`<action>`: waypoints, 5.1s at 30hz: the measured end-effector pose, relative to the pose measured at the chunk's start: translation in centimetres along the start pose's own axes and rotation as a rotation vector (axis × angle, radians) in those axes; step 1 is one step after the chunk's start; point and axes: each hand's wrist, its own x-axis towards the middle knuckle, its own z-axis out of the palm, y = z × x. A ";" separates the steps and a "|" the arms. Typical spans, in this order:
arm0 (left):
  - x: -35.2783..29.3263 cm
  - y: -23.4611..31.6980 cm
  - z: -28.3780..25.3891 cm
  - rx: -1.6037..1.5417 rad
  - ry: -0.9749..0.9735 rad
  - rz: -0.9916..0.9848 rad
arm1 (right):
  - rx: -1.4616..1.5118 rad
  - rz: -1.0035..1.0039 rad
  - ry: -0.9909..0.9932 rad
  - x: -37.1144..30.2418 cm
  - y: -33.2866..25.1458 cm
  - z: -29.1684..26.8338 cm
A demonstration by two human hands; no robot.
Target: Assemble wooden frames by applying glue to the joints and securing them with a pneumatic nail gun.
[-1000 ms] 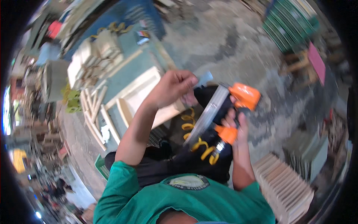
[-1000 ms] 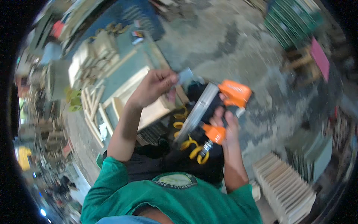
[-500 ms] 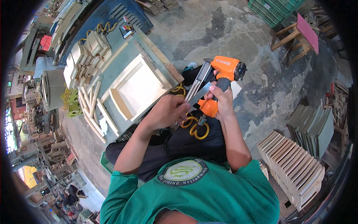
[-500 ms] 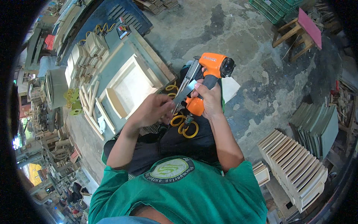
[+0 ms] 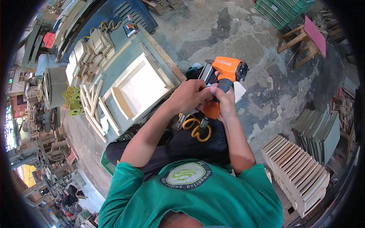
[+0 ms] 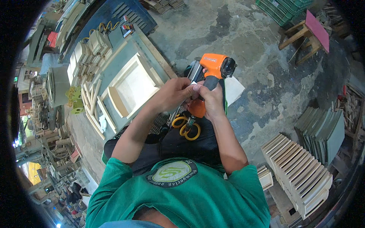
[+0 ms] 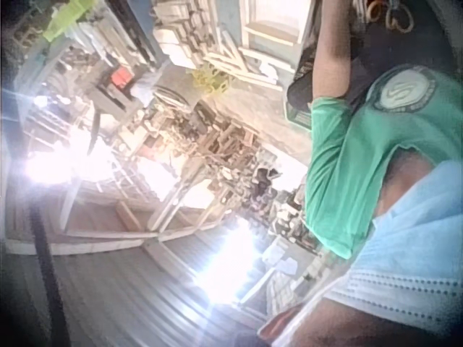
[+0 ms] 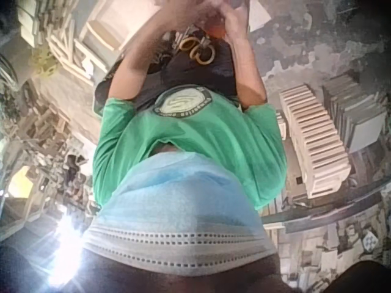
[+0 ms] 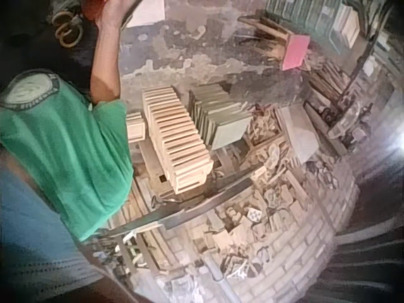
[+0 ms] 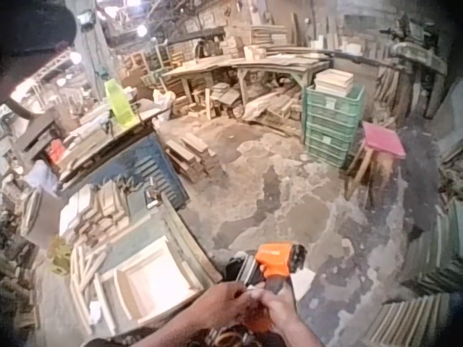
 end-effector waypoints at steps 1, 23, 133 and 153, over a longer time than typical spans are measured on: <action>0.5 -0.1 -0.1 -0.043 -0.057 -0.066 | -0.001 0.019 -0.015 0.0 -0.1 0.2; -2.6 -2.0 -0.7 -0.094 -0.055 -0.095 | -0.034 0.067 -0.129 0.0 0.2 0.5; 5.3 -2.6 -1.8 0.508 0.334 0.065 | 0.347 0.067 -0.289 -0.2 -0.6 -1.9; -12.5 -14.0 3.0 -0.700 0.570 0.259 | 0.720 0.105 -0.413 0.7 -0.1 -2.6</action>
